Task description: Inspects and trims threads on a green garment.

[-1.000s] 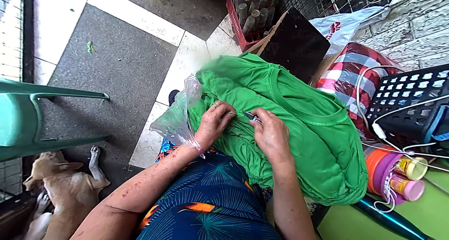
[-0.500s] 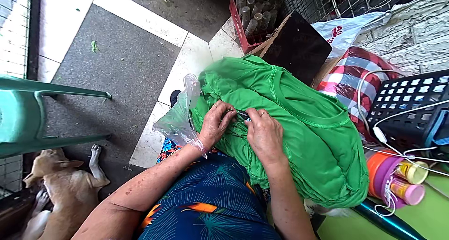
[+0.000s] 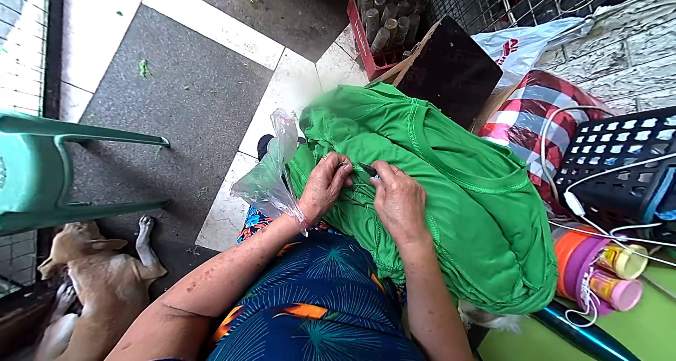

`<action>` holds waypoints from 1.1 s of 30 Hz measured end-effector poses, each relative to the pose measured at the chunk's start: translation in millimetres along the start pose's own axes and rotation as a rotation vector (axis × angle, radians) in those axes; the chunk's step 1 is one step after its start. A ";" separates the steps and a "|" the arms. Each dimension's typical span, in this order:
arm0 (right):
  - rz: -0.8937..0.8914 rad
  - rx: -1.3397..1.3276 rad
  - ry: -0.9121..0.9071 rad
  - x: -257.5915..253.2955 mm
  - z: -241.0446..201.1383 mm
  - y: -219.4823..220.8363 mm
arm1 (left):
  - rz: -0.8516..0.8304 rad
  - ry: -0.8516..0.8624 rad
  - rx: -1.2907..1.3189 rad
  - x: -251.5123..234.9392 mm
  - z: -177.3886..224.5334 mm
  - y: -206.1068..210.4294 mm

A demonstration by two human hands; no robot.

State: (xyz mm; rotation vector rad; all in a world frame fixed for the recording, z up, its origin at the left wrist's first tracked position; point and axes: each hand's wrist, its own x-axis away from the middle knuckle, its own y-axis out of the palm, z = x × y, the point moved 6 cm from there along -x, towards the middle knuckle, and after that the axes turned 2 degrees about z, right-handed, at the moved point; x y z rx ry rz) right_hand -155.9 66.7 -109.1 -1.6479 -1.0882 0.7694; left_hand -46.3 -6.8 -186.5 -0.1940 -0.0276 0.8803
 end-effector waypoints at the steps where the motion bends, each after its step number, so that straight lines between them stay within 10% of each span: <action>1: 0.003 -0.034 0.025 -0.6 2.1 -0.6 | -0.009 -0.041 0.042 0.7 -2.2 -1.8; 10: 0.004 -0.602 0.405 -0.3 30.3 -10.6 | -0.074 -0.310 0.507 11.7 -13.3 -18.5; 21: -0.293 -0.675 0.147 -27.4 -45.5 25.3 | -1.021 0.188 0.266 62.9 91.1 16.1; 26: -0.302 -0.723 0.080 -24.4 -67.4 57.8 | -0.642 0.177 -0.149 59.7 77.9 -39.4; 33: -0.293 -0.830 0.005 3.5 -80.1 41.4 | -0.243 -0.308 -0.768 47.6 3.8 -115.9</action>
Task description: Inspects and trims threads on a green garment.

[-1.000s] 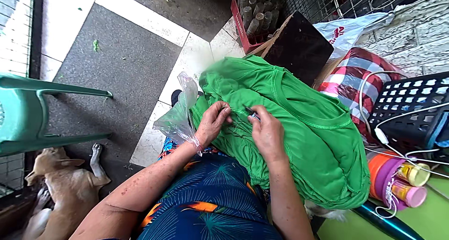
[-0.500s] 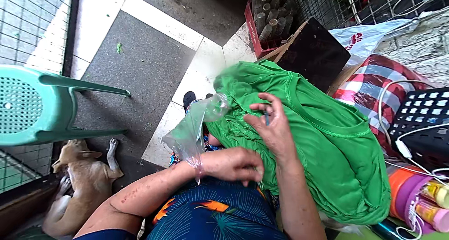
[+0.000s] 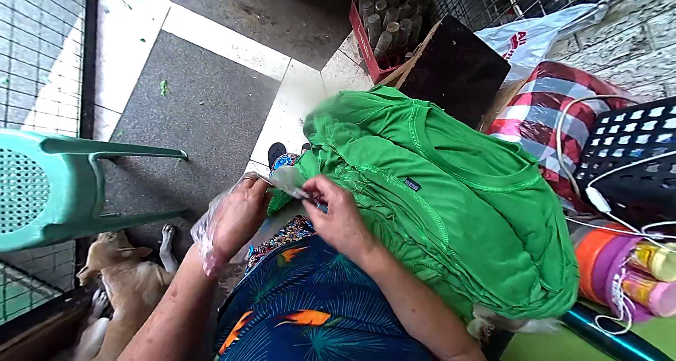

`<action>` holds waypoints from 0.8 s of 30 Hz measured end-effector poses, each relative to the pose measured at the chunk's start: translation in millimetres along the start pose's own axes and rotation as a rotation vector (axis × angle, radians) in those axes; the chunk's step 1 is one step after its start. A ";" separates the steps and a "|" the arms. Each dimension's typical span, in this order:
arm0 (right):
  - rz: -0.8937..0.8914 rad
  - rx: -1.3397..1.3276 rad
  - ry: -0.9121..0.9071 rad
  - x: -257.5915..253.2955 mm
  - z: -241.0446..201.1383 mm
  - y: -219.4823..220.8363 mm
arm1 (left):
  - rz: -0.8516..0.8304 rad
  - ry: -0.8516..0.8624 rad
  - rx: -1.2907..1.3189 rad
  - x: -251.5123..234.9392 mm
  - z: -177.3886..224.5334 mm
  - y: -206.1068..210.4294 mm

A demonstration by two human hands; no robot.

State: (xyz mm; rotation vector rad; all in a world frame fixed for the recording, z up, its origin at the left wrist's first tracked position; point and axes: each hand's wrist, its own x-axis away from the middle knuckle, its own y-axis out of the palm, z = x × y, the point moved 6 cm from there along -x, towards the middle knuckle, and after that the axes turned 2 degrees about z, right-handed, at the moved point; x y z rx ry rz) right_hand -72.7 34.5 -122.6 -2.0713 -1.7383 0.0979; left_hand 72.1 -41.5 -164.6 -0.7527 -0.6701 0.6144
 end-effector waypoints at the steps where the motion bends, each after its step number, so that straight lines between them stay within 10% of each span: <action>1: -0.032 0.001 -0.027 3.3 -3.3 4.0 | -0.056 -0.049 -0.035 -2.2 -2.5 4.2; 10: -0.060 0.219 0.026 13.1 9.8 -8.2 | -0.013 0.261 0.130 1.7 22.0 -5.2; 16: 0.328 0.670 -0.027 41.0 1.4 -99.5 | 0.018 0.386 0.305 3.5 37.2 -12.1; 24: 0.233 0.724 0.189 31.7 19.7 -141.5 | 0.064 0.473 0.299 -32.1 95.9 15.3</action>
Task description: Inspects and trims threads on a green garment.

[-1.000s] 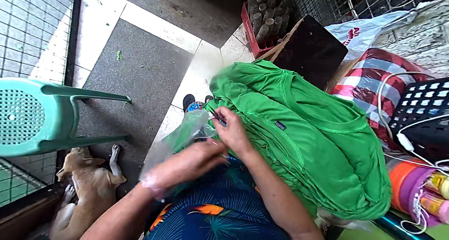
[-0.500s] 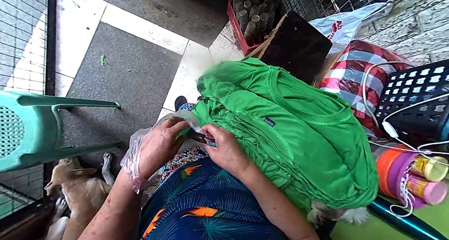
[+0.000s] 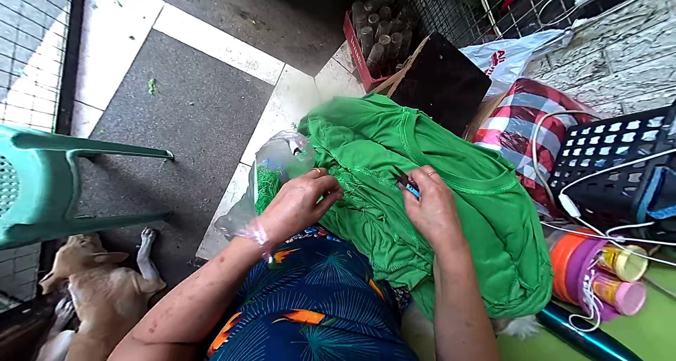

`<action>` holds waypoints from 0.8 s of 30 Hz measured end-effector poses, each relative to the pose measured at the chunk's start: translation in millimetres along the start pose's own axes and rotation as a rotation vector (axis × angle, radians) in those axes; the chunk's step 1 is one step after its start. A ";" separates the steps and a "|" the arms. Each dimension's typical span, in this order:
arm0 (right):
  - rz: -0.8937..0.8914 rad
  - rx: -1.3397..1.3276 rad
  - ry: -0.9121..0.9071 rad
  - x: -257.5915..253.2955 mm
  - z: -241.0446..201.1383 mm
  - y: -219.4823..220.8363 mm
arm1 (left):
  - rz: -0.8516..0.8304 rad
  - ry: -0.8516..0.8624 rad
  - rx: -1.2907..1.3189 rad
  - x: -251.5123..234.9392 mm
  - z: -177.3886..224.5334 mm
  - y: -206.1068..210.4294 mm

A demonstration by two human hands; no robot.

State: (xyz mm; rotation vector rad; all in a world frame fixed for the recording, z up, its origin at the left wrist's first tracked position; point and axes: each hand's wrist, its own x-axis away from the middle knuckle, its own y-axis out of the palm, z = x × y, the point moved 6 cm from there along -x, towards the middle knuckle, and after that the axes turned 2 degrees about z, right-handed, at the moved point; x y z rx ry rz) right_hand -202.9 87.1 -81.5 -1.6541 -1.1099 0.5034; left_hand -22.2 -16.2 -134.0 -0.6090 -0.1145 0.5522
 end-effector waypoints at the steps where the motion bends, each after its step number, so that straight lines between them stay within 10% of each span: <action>1: -0.014 -0.001 0.010 -1.5 0.3 -2.1 | 0.008 -0.032 -0.022 -6.8 -0.9 4.1; 18: 0.031 0.145 -0.282 -19.0 -21.6 -50.9 | 0.220 -0.299 -0.007 -79.1 17.1 30.4; 24: -0.101 0.266 0.028 -26.4 38.0 -21.5 | 0.331 -0.121 -0.092 -68.1 -2.0 45.3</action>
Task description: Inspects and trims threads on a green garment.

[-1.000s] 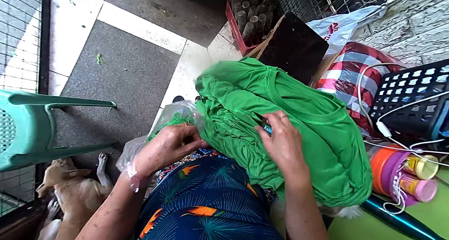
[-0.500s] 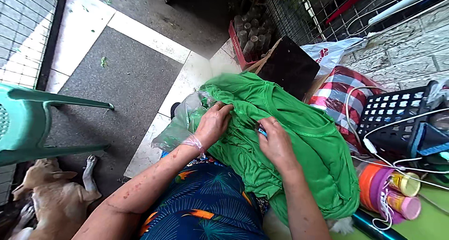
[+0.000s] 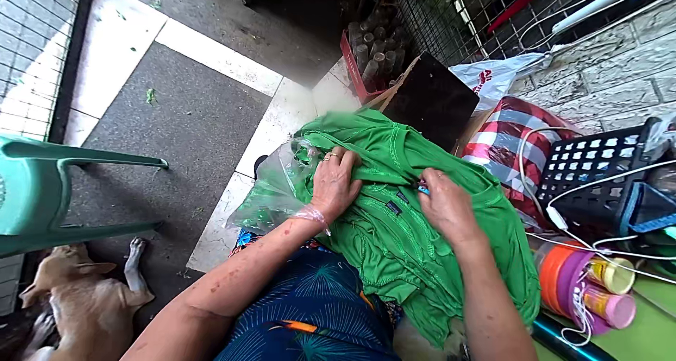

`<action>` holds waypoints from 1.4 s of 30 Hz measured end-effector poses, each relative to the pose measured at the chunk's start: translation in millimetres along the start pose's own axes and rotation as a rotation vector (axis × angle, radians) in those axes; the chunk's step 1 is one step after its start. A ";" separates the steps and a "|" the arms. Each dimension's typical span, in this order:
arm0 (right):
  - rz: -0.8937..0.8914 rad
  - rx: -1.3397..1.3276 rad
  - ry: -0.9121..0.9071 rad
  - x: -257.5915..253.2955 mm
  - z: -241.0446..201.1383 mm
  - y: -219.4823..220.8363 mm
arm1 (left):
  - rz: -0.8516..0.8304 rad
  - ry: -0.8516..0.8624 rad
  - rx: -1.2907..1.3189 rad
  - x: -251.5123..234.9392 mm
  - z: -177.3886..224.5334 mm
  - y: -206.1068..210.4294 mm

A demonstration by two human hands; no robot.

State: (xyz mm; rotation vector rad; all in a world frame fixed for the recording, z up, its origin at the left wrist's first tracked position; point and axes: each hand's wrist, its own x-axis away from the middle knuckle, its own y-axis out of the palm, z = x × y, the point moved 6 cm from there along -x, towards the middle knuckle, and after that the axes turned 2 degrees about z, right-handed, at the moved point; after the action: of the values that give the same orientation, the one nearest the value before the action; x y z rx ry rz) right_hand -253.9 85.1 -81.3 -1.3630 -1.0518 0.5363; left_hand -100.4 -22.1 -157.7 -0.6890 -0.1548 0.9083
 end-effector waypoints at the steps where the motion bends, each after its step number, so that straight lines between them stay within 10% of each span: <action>1: -0.005 -0.030 0.023 0.4 5.5 12.7 | 0.023 0.017 0.017 5.8 -5.0 2.6; 19: 0.266 -0.466 -0.395 1.3 -1.4 20.9 | 0.239 0.290 -0.016 6.6 9.3 4.0; 25: -0.052 -0.687 -0.228 0.2 -6.9 24.0 | 0.184 0.214 0.076 1.4 10.0 5.8; 42: -0.191 -0.898 -0.196 -20.9 -11.9 28.2 | 0.209 0.181 0.186 4.0 1.5 9.1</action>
State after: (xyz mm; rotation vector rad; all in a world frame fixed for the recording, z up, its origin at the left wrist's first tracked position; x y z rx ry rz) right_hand -246.6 66.7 -112.7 -1.9702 -1.6718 0.0243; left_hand -104.6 -14.5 -162.6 -0.6180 0.1642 1.0393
